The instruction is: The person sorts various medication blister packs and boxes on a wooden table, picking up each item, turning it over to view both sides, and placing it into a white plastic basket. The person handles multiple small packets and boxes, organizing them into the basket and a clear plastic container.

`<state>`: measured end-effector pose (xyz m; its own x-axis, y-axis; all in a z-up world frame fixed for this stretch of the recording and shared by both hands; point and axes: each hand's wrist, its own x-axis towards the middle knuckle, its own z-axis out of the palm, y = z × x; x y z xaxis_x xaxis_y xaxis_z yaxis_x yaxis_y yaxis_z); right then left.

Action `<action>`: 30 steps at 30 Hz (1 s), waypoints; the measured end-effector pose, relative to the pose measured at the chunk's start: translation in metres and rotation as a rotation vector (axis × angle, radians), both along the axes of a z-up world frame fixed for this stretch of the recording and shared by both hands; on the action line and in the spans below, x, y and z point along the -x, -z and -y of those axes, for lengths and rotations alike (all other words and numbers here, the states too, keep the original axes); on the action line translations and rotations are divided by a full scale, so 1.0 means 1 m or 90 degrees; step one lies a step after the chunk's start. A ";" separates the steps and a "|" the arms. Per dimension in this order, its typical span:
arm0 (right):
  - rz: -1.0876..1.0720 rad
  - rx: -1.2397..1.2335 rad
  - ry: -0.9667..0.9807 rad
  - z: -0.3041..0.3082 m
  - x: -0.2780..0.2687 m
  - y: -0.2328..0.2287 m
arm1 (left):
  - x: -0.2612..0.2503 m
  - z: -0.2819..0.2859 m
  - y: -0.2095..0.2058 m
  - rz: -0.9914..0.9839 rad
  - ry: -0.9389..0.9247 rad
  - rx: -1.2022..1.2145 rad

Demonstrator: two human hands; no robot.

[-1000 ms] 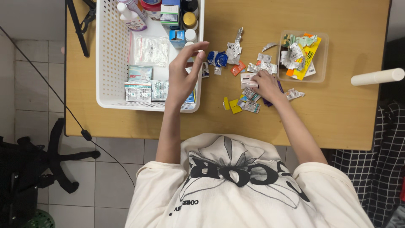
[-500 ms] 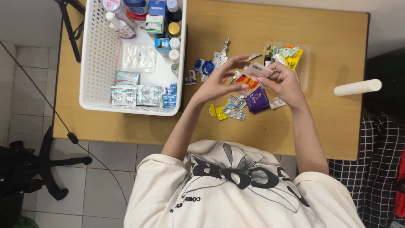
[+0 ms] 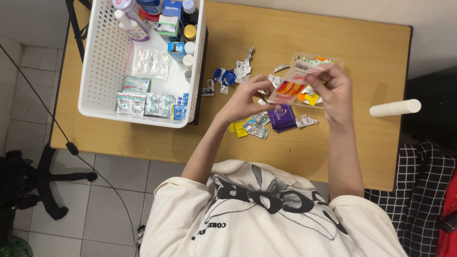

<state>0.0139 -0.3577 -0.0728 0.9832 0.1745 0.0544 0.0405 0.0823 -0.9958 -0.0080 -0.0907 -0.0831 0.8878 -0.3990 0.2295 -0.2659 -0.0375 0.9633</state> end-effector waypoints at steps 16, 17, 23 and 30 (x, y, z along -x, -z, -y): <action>0.469 0.390 0.119 0.020 0.031 -0.055 | -0.004 -0.009 -0.037 0.499 -0.493 -0.035; 0.477 0.390 0.121 0.021 0.031 -0.055 | -0.004 -0.009 -0.037 0.501 -0.485 -0.035; 0.530 0.406 0.092 0.015 0.031 -0.054 | 0.001 -0.026 -0.041 0.555 -0.481 -0.099; 0.568 0.396 0.216 0.015 0.018 -0.058 | 0.015 -0.027 -0.028 0.719 -0.554 -0.157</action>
